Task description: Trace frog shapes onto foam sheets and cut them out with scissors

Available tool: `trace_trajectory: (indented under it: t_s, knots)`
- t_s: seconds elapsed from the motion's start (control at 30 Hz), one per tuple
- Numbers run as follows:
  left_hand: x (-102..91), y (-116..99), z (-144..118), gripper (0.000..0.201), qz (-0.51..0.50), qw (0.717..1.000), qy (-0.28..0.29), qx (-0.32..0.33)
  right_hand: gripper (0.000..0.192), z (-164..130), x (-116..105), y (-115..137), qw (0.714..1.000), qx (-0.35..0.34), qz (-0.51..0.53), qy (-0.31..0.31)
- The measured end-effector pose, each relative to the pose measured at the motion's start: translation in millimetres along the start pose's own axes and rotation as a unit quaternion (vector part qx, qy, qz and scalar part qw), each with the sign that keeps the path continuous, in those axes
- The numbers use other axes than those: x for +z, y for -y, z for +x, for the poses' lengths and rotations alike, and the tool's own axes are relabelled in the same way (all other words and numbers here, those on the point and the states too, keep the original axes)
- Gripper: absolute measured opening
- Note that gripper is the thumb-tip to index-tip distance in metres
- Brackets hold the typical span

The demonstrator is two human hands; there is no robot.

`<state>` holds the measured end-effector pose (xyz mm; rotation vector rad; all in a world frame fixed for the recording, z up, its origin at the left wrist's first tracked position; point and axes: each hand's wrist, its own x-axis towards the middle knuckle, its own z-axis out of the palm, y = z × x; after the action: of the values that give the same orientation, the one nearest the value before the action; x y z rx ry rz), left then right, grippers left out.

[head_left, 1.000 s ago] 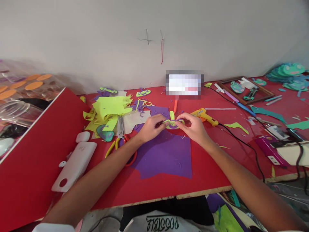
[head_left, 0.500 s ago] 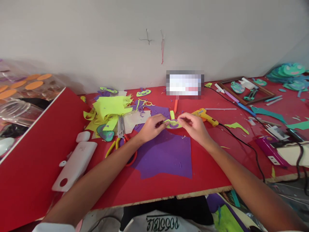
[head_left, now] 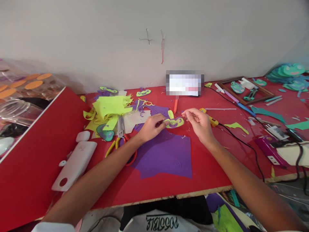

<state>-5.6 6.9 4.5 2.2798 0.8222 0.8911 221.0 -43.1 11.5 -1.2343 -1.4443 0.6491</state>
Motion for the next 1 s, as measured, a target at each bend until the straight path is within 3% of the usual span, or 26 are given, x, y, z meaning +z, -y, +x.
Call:
trace_trajectory:
  t_s: [0.5,1.0]
  knots:
    - [0.8,1.8,0.3,0.036,0.000,1.000,0.000,0.004,0.010,0.6,0.5,-6.3,0.998,-0.043,-0.047,-0.018]
    - [0.3,4.4,0.4,0.036,0.008,1.000,-0.019,-0.002,0.031,-2.1,-2.4,2.0,0.994,-0.076,-0.080,-0.003]
